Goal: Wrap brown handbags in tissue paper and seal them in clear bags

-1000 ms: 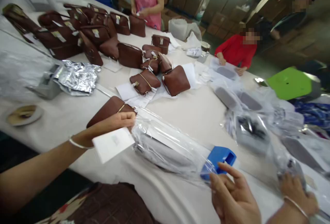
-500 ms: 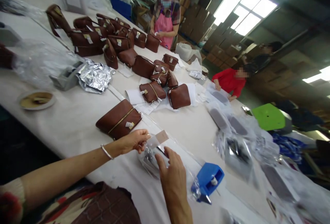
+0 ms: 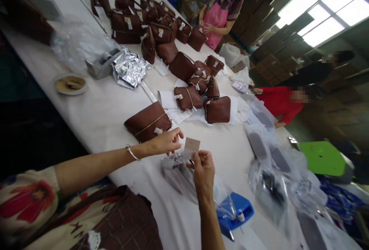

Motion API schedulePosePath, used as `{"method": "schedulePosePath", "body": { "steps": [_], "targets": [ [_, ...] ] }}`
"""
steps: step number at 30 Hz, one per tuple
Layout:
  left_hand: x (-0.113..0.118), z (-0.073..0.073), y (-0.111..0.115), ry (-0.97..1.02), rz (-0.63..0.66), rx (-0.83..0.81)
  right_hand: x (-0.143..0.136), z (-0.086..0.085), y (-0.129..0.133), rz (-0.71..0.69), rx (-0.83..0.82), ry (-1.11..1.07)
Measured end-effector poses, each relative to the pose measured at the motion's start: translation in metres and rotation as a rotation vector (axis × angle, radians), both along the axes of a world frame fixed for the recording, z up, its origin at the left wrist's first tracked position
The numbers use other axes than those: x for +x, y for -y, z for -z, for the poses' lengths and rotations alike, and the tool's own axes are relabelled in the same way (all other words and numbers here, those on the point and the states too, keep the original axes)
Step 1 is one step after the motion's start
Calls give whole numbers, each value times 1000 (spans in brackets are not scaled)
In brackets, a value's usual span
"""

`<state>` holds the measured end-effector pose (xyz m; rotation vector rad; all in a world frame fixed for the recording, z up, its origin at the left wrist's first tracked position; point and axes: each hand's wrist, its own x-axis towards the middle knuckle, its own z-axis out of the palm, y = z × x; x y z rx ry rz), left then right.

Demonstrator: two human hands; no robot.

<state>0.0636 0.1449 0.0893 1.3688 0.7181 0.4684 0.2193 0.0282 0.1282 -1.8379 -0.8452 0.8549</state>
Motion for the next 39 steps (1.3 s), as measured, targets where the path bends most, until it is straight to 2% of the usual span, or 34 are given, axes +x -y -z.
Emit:
{"method": "schedulePosePath", "body": {
  "steps": [3,7,10,15,22,25,28,30,33,36,38,39],
  "targets": [
    [2,-7,-1,-22,-19,45,10,-12,-2,-124,-76,264],
    [5,-17,1,27,-1,-97,24,-32,-4,-302,-176,491],
    [6,-20,0,22,-25,-153,35,-37,-8,-412,-236,419],
    [9,-19,-6,-114,-76,16,46,-34,-21,-619,-329,265],
    [16,-26,-7,-181,-72,159,48,-39,-56,-1025,-576,289],
    [21,-28,-9,-184,-65,108,46,-38,-71,-1203,-659,304],
    [25,-29,-13,-129,-67,-19,38,-37,-82,-1362,-689,440],
    [27,-30,-15,-81,-71,-79,31,-38,-85,-1394,-599,588],
    [27,-29,-17,-41,-85,-146,25,-39,-85,-1280,-485,657],
    [28,-27,-16,-8,-119,-203,28,-37,-79,-1205,-563,390],
    [30,-25,-15,20,-128,-238,30,-34,-76,-1255,-596,248],
    [32,-25,-14,36,-127,-254,30,-32,-75,-1308,-595,254]
  ]
}}
